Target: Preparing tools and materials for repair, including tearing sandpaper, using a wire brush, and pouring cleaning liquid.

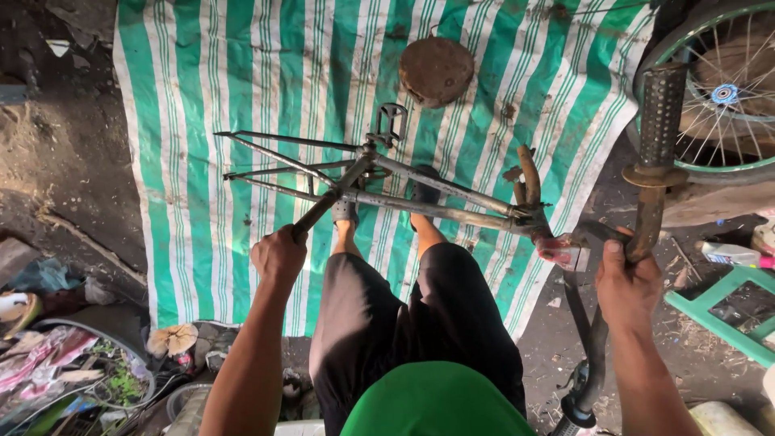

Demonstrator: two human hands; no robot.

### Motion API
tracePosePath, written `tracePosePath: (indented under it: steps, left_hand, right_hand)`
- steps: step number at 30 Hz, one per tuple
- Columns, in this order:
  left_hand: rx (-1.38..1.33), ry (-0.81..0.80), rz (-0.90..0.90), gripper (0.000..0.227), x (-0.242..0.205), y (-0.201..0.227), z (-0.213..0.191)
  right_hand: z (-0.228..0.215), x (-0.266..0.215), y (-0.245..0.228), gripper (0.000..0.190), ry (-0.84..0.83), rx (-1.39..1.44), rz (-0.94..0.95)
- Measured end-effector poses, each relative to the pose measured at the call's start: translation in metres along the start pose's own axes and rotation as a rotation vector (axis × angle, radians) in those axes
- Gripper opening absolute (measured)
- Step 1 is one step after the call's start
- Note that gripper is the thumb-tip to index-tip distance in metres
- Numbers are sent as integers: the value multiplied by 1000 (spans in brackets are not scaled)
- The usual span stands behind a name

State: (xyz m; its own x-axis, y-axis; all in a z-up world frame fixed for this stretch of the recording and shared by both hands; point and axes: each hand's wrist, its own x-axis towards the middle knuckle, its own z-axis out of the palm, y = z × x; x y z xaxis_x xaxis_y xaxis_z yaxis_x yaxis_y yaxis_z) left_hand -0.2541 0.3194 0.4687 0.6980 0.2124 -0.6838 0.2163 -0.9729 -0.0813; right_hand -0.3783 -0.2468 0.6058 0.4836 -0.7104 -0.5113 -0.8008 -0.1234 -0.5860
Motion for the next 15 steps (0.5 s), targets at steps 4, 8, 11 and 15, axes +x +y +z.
tracePosePath:
  steps: [4, 8, 11, 15]
  left_hand:
    - [16, -27, -6, 35, 14, 15, 10]
    - [4, -77, -27, 37, 31, 32, 15]
    - [-12, -120, -67, 37, 35, 42, 18]
    - [-25, -108, -73, 36, 47, 53, 24]
  right_hand:
    - [-3, 9, 2, 31, -29, -48, -17]
    - [9, 18, 5, 33, -54, -82, 39]
    - [14, 37, 31, 29, -10, 46, 38]
    - [13, 46, 10, 30, -10, 49, 110]
